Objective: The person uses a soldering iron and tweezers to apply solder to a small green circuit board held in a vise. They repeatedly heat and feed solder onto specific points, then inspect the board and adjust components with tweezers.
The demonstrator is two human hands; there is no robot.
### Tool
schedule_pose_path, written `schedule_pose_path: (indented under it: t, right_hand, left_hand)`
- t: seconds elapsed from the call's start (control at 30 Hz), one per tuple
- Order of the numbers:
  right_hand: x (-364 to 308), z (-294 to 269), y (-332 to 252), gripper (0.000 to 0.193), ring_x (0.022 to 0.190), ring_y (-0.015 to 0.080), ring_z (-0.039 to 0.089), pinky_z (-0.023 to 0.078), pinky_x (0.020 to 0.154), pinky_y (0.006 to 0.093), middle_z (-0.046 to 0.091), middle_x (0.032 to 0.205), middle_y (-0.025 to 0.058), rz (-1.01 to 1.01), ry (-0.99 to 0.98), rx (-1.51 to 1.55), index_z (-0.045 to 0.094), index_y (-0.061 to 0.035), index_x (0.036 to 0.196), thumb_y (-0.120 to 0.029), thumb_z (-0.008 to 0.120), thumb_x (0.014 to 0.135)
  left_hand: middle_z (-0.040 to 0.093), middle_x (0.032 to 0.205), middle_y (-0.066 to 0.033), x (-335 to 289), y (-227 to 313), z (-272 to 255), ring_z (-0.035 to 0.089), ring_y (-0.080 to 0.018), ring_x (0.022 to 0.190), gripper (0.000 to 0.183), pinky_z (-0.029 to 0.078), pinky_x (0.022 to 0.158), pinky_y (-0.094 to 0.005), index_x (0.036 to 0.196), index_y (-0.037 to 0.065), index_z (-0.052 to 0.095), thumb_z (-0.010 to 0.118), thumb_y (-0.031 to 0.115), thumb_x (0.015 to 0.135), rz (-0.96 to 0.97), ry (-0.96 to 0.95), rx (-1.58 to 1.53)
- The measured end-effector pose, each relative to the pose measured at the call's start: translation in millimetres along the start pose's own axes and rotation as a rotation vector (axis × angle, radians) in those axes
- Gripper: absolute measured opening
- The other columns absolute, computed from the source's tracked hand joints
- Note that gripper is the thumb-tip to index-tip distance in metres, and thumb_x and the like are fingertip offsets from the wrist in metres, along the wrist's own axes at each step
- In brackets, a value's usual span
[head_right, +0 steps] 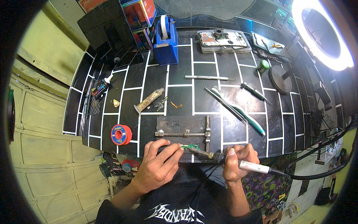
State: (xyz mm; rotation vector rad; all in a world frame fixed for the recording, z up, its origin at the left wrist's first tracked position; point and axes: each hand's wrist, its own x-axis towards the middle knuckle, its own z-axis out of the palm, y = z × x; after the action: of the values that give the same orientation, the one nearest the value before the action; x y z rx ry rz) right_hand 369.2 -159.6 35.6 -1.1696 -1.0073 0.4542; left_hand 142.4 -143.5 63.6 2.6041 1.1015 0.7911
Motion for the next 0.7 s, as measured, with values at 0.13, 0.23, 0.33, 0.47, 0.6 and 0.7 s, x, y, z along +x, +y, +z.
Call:
schedule_pose_path:
  t: [0.13,0.23,0.33,0.47,0.6,0.7]
  right_hand:
    - [-0.7,-3.9,2.0,0.035,0.045,0.0066,0.038,0.035,0.044,0.0250,0.044,0.049,0.0023,0.016,-0.034,-0.012,0.032,-0.0082,0.067,-0.008,0.061,0.086]
    - [-1.1,-3.4,1.1,0.034,0.046,0.0072,0.038,0.037,0.045,0.0251,0.042,0.051,0.0016,0.046,-0.002,0.029,0.032,-0.0089,0.068,-0.009,0.061,0.085]
    - [-0.4,5.5,-6.6,0.031,0.047,0.0077,0.036,0.039,0.047,0.0249,0.039,0.054,0.0009,0.070,0.160,0.043,0.031,-0.0102,0.071,-0.009,0.059,0.084]
    - [0.4,10.4,-7.5,0.026,0.049,0.0070,0.032,0.038,0.047,0.0246,0.036,0.058,0.0001,0.084,0.368,0.185,0.030,-0.0121,0.076,-0.008,0.055,0.083]
    - [0.0,2.5,-15.2,0.027,0.046,0.0065,0.029,0.032,0.044,0.0248,0.033,0.055,-0.0001,0.107,0.320,0.270,0.029,-0.0121,0.077,-0.007,0.054,0.084]
    - [-0.9,0.9,-22.3,0.027,0.044,0.0064,0.026,0.028,0.043,0.0251,0.031,0.054,-0.0002,0.091,0.308,0.279,0.028,-0.0120,0.077,-0.006,0.053,0.085]
  left_hand:
    - [0.062,0.124,-0.0102,0.5,-0.6,-2.2,0.054,-0.0303,0.113,0.038,0.043,0.089,-0.0441,0.115,-0.003,0.068,0.075,0.008,0.080,0.008,-0.024,-0.008]
    - [0.062,0.125,-0.0103,0.1,-0.1,-1.5,0.054,-0.0304,0.113,0.039,0.043,0.090,-0.0445,0.116,-0.002,0.068,0.076,0.008,0.079,0.009,-0.026,-0.004]
    - [0.062,0.126,-0.0101,0.1,1.3,-1.8,0.054,-0.0306,0.114,0.040,0.043,0.091,-0.0452,0.116,-0.002,0.068,0.076,0.009,0.079,0.009,-0.030,0.000]
    - [0.065,0.122,-0.0065,0.1,6.0,-0.9,0.054,-0.0295,0.111,0.041,0.044,0.091,-0.0455,0.111,0.002,0.072,0.076,0.005,0.070,-0.006,0.006,0.032]
    - [0.065,0.122,-0.0061,-3.2,12.3,-3.5,0.054,-0.0292,0.111,0.043,0.043,0.090,-0.0451,0.112,0.003,0.073,0.076,0.005,0.070,-0.002,0.019,0.054]
    - [0.065,0.122,-0.0065,-6.0,17.7,-6.7,0.054,-0.0297,0.111,0.043,0.043,0.090,-0.0455,0.112,0.003,0.073,0.076,0.005,0.069,0.000,0.023,0.058]
